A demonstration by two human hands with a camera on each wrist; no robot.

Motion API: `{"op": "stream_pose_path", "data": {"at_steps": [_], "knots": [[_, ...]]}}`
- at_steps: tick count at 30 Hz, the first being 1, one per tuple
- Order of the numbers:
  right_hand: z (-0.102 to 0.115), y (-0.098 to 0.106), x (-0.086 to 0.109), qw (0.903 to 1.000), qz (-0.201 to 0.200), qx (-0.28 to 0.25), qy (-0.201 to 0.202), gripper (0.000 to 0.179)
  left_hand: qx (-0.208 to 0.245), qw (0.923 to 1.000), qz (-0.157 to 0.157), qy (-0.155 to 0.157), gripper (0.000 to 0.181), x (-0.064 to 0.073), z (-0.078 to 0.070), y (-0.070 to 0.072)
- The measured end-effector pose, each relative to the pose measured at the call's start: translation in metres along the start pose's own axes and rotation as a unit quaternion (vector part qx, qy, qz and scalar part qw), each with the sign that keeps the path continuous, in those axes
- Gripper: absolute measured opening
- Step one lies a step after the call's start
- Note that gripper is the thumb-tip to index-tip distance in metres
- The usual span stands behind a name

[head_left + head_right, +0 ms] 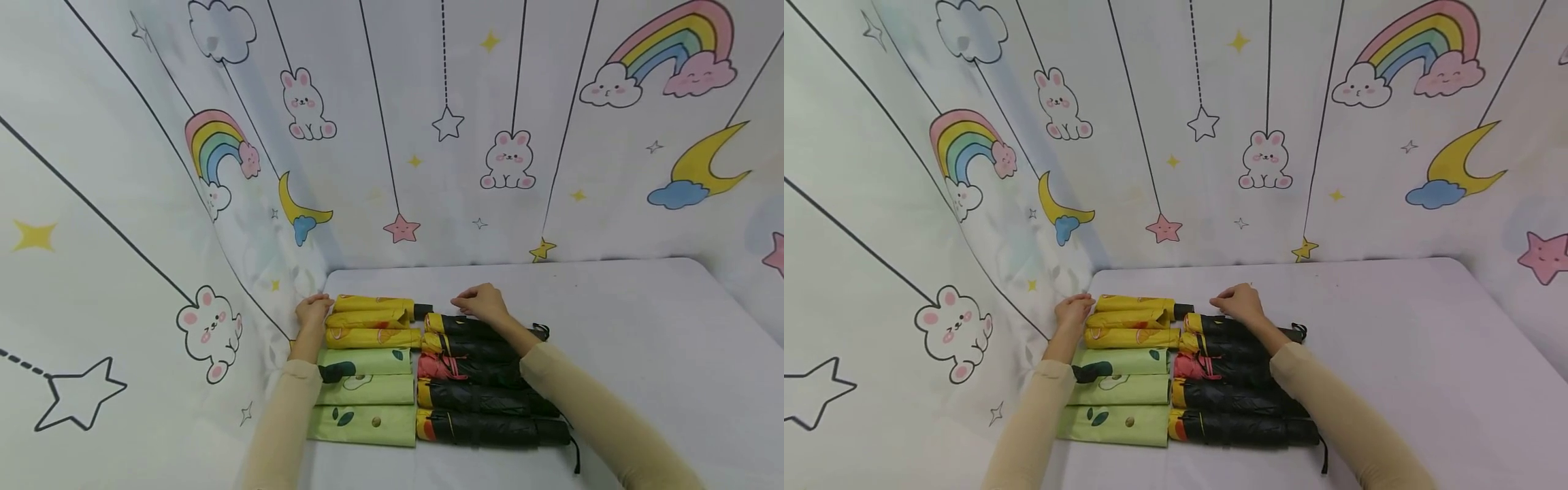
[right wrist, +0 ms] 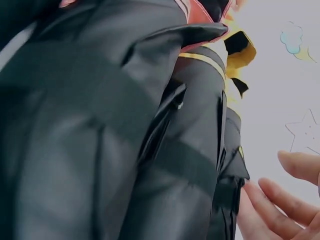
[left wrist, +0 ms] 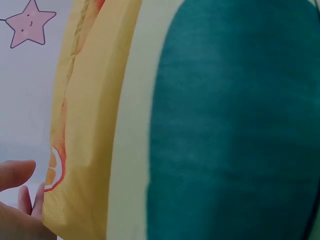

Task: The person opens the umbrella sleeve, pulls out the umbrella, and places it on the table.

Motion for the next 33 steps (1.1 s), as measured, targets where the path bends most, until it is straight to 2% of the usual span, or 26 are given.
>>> {"op": "stream_pose_path", "data": {"at_steps": [5, 11, 17, 27, 33], "knots": [[0.006, -0.013, -0.004, 0.9995, -0.005, 0.032, 0.0, 0.035, -0.023, 0.9997, -0.004, -0.003, 0.03, -0.002, 0.004, -0.001], [0.012, -0.034, -0.004, 0.9995, 0.011, 0.028, 0.001, 0.035, -0.037, 0.9991, -0.015, -0.011, 0.03, -0.007, 0.01, -0.001], [0.016, -0.051, -0.005, 0.9985, 0.018, 0.051, 0.0, 0.042, -0.049, 0.9988, -0.006, -0.003, 0.032, -0.01, 0.016, -0.003], [0.025, -0.061, -0.008, 0.9977, 0.031, 0.058, 0.016, 0.042, -0.06, 0.9981, 0.012, -0.003, 0.031, -0.012, 0.021, -0.002], [0.03, -0.066, -0.011, 0.9942, 0.051, 0.094, 0.01, 0.044, -0.064, 0.9979, 0.005, 0.001, 0.03, -0.018, 0.027, 0.0]]}}
Point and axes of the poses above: each hand's wrist, its own x-axis away from the middle knuckle, its own y-axis out of the back of the hand, z = x × y, the point moved 4 cm from there along -x, towards the middle knuckle, and after that the axes turned 5 degrees about -z, right-handed, at the moved point
